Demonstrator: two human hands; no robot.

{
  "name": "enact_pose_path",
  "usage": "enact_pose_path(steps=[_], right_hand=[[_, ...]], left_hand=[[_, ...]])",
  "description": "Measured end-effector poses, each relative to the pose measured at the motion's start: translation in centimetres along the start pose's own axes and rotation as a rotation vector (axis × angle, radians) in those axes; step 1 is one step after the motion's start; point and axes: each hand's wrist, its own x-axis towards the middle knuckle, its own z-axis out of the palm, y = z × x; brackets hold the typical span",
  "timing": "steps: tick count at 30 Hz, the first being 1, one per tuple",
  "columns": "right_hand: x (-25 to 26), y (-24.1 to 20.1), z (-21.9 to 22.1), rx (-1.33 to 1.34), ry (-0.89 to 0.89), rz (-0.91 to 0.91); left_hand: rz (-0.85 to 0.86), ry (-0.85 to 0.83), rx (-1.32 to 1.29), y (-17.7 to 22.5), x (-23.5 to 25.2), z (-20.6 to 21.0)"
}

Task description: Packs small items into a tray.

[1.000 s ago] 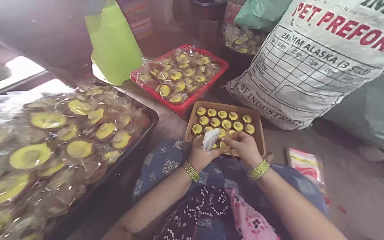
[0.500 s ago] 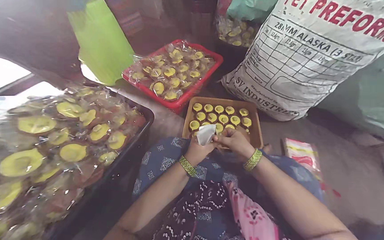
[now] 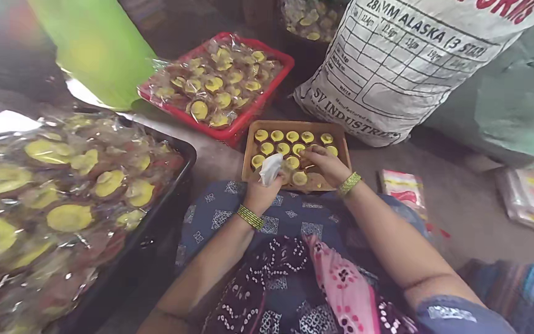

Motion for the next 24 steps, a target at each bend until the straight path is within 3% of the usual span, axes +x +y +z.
enact_pose_path(steps=[3,5,8,11,15,20,24], right_hand=[[3.4,2.9,-1.9,-0.507,0.135,0.229],[5.6,6.0,-2.8,-0.940,0.091,0.357],[5.8,7.6,-1.4,-1.202,0.093,0.394],[3.3,3.6,1.8,-1.146,0.121,0.481],[3.5,4.4,1.7,-1.026,0.153,0.471],[3.4,5.4,1.9,-1.122,0.171,0.507],[3.5,5.4,1.9,-1.069,0.147,0.490]], left_hand=[[-0.133,-0.043,-0.042,0.5,0.1,-0.3],[-0.216,-0.044,-0.146,0.9,0.2,-0.5],[-0.361,-0.004,-0.354,1.9,0.1,-0.8],[-0.476,0.016,-0.452,2.3,0.2,-1.4],[-0.567,0.033,-0.517,2.5,0.3,-1.9],[-0.536,0.007,-0.493,2.3,0.5,-1.5],[-0.413,-0.056,-0.413,1.8,0.3,-1.3]])
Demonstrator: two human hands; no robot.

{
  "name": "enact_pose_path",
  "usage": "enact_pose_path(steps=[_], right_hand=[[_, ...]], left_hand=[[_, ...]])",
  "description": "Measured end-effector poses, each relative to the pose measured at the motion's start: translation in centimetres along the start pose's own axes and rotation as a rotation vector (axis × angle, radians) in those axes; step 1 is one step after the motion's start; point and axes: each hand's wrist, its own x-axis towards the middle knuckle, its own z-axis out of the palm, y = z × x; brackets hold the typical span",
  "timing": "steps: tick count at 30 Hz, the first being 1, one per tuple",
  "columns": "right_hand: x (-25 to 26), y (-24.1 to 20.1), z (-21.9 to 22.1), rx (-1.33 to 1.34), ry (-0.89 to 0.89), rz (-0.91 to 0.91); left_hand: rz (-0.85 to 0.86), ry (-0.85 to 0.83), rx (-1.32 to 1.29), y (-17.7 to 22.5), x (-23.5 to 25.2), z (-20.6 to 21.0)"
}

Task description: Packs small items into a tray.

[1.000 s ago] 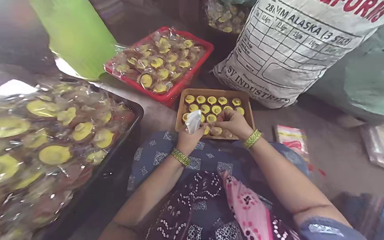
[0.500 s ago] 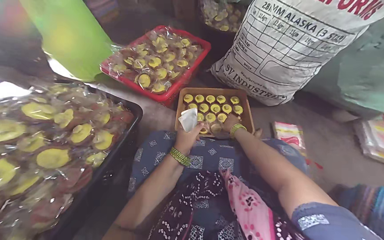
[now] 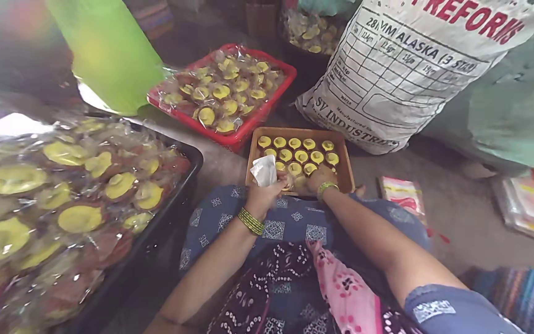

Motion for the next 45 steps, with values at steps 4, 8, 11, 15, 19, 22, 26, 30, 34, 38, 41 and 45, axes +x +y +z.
enact_pose_path(steps=[4,8,11,15,19,22,26,30,34,38,41,45], right_hand=[[0.3,0.2,-0.3,-0.009,-0.067,-0.098],[1.0,0.3,0.4,0.023,-0.064,-0.166],[0.2,0.0,0.5,0.134,-0.040,-0.169],[-0.5,-0.1,-1.1,0.355,0.070,-0.161],[0.0,0.7,-2.5,0.618,0.170,-0.233],[0.5,1.1,-3.0,0.960,0.149,-0.321],[-3.2,0.5,-4.9,1.480,-0.031,-0.403],[-6.6,1.0,-6.2,1.555,-0.231,-0.651],[-8.9,0.6,-5.8,1.392,-0.390,-0.833],[-11.6,-1.0,-4.7,1.203,-0.277,-0.913],[-11.5,-1.2,-3.2,0.958,0.009,-1.161],[-10.7,-0.9,-2.4,0.755,0.302,-1.395]], left_hand=[[0.110,-0.071,0.090,-0.4,-0.2,0.3],[-0.051,-0.073,0.054,0.4,-0.7,0.3],[-0.176,0.009,-0.078,0.1,-0.2,-0.1],[-0.167,0.012,-0.135,-0.4,0.1,-0.7],[-0.140,0.009,0.002,-0.7,-0.1,-0.5],[-0.105,0.069,0.082,-0.7,-0.4,-0.1],[-0.109,0.070,0.087,-0.7,-0.6,-0.1],[-0.182,0.047,0.048,-0.2,-0.9,0.0],[-0.262,-0.006,-0.009,0.3,-1.2,-0.1],[-0.221,-0.077,-0.051,1.4,-1.5,0.2],[-0.082,-0.194,-0.107,0.8,-1.4,0.1],[0.000,-0.221,-0.093,-0.2,-1.5,-0.4]])
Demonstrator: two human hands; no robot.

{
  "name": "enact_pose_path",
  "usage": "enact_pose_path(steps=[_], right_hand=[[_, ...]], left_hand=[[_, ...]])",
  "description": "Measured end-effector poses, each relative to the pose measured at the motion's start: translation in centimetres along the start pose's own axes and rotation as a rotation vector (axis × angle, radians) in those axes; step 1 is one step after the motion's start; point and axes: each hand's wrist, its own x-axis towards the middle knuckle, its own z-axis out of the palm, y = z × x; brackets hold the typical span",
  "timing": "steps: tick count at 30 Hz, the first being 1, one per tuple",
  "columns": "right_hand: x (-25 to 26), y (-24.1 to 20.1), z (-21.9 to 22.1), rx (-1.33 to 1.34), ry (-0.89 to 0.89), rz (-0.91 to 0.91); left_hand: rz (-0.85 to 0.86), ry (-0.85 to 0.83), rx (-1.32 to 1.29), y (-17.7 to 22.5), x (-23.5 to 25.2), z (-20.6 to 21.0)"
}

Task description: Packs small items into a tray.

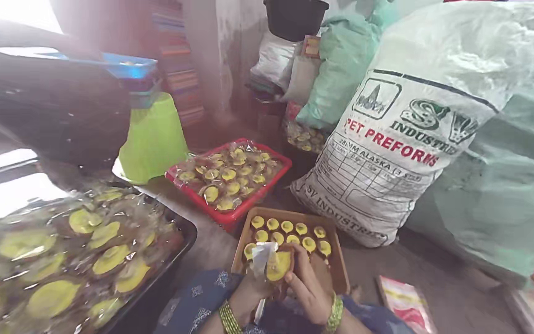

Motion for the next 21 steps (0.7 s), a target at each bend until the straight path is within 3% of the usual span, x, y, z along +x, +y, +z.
enact_pose_path(steps=[4,11,15,18,21], right_hand=[[-0.3,-0.2,-0.8,-0.199,0.010,0.011],[0.1,0.1,-1.6,-0.483,-0.205,-0.027],[0.5,-0.3,-1.7,-0.519,-0.253,0.001],[0.3,0.6,-1.6,-0.553,-0.166,-0.081],[0.0,1.1,-1.1,-0.644,-0.076,0.006]], left_hand=[[-0.004,0.123,0.061,0.4,-0.4,0.3],[0.059,0.342,0.168,1.2,-1.3,1.3],[0.307,0.298,0.339,1.0,-1.8,1.4],[0.579,0.186,0.426,1.0,-1.3,1.5],[0.624,0.096,0.523,0.3,-0.8,1.6]])
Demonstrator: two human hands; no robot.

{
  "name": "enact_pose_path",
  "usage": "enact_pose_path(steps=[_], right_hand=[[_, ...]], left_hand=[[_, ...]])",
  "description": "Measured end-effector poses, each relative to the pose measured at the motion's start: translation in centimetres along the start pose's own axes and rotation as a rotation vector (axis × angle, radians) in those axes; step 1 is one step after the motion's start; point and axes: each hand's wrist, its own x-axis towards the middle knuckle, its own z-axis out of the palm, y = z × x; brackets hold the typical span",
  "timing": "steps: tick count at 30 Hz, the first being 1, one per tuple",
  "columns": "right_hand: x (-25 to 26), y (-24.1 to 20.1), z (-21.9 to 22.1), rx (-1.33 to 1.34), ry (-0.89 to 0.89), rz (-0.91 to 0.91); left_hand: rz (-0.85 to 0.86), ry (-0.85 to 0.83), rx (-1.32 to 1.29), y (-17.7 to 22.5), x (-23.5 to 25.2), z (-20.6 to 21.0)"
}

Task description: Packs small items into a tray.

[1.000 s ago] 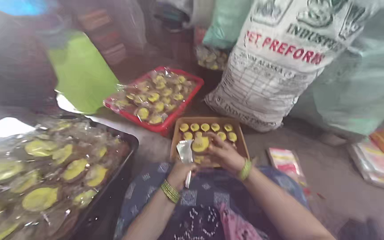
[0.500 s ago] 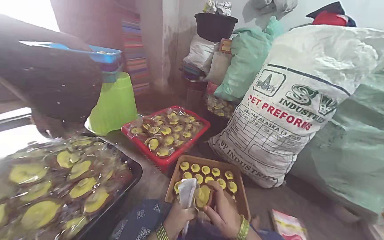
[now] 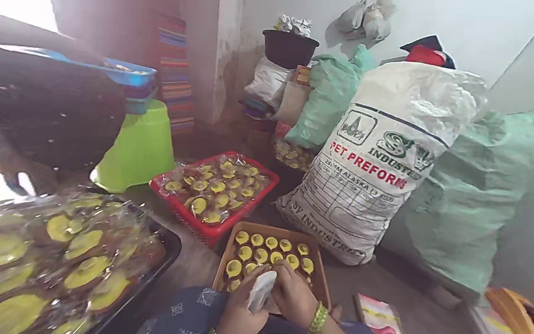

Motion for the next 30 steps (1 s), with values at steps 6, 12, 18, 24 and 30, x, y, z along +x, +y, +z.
enact_pose_path(steps=[6,12,18,24,30], right_hand=[[1.2,-0.9,-1.7,-0.021,-0.312,0.413],[2.3,-2.3,-4.5,-0.196,-0.497,0.365],[10.1,-1.9,-5.5,-0.420,-0.648,0.432],[23.8,2.2,-5.2,-0.353,-0.195,0.485],[32.5,3.1,-4.0,-0.188,0.207,0.603]], left_hand=[[-0.072,-0.153,-0.014,0.0,-0.6,-0.2],[-0.562,0.093,-0.371,-0.6,0.5,-0.8],[-0.954,0.359,-0.614,-2.1,2.5,-1.9],[-0.983,0.250,-0.573,-2.5,2.4,-1.4],[-1.016,0.258,-0.579,-3.1,2.8,-1.8]])
